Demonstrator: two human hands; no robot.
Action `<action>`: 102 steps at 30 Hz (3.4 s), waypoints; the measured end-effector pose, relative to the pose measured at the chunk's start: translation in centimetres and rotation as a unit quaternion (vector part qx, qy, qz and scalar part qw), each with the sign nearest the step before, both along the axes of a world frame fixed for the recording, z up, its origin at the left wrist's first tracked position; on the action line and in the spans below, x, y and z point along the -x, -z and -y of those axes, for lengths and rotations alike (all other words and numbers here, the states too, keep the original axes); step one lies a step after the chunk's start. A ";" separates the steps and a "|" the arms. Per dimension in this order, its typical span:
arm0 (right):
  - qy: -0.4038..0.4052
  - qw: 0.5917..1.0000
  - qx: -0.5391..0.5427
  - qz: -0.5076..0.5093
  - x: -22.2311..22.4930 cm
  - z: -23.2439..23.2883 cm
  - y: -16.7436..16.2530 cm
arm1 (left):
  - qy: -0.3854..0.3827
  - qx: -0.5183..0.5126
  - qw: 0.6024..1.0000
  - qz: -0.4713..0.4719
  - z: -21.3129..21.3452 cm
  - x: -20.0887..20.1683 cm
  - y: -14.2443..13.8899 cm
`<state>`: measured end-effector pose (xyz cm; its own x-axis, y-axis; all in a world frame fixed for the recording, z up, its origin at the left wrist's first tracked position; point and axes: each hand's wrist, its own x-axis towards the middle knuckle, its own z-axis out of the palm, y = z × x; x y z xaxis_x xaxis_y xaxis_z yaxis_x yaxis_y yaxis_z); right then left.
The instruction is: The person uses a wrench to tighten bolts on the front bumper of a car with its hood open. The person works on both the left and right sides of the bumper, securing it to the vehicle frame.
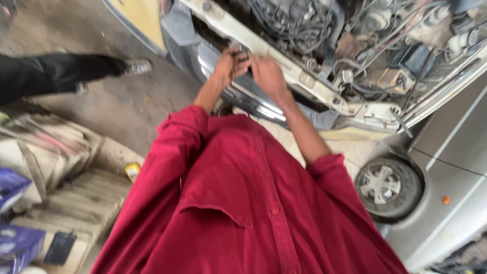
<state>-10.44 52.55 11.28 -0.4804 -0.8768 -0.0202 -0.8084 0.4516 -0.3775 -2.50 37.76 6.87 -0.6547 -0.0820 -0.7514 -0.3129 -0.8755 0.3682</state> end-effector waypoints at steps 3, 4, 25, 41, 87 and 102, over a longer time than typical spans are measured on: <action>-0.013 0.997 0.053 0.048 1.2 1.1 0.5 | 0.027 0.056 0.998 -0.008 1.0 0.0 0.3; -0.013 0.993 0.095 0.064 1.7 1.7 0.4 | 0.044 0.082 0.996 -0.016 1.3 -0.3 0.5; 0.087 0.987 -0.094 0.101 0.1 15.0 -3.1 | 0.292 0.061 0.953 -0.058 11.2 -0.1 0.9; 0.074 0.966 -0.100 0.225 2.7 14.1 -3.9 | 0.252 0.070 0.963 -0.058 10.1 1.1 0.3; 0.128 0.950 -0.082 0.271 0.4 11.1 -2.3 | 0.288 0.728 0.620 -0.061 4.3 1.3 0.4; 0.051 0.967 -0.063 0.243 1.5 9.8 -2.1 | 0.203 0.724 0.657 -0.053 3.1 2.1 -0.6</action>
